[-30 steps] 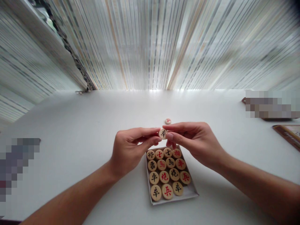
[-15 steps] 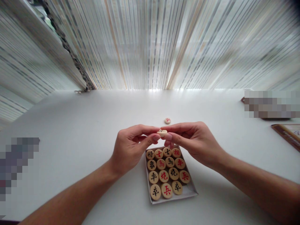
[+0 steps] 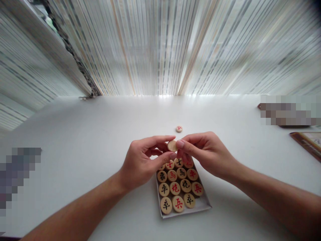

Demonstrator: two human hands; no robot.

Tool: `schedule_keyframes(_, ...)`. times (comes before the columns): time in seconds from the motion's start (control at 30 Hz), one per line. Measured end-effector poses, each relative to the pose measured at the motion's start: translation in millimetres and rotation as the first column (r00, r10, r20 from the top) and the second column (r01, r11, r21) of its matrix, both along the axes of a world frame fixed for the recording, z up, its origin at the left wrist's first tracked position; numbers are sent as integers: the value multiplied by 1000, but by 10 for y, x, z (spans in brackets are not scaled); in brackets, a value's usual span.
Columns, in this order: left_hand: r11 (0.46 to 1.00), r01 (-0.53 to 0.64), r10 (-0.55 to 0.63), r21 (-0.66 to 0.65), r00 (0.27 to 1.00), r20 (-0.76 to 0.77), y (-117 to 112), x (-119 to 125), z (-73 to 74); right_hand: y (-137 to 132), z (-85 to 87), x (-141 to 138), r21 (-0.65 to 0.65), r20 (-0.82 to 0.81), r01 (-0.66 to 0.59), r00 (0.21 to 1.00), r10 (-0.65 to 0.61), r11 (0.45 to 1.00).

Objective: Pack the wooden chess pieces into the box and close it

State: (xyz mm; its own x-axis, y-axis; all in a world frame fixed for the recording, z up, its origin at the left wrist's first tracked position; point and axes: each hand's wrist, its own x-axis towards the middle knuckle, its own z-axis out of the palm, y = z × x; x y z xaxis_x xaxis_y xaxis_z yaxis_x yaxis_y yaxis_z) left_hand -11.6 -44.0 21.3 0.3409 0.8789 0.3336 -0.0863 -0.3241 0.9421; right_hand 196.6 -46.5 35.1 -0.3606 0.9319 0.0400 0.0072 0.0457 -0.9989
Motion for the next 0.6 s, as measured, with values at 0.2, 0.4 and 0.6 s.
schedule_keyframes(0.2, 1000, 8, -8, -1, 999, -48, 2, 5, 17, -16, -15, -28, -87, -98, -4, 995, -5, 996)
schedule_keyframes(0.4, 995, 25, -17, 92, 996, -86, -29, 12, 13, -31, -19, -25, -62, 49, 46, 998, -43, 997)
schedule_keyframes(0.6, 990, 54, -41, 132, 994, -97, -21, 25, 25, -42, 12, -20, -96, 75, 22, 997, -15, 995)
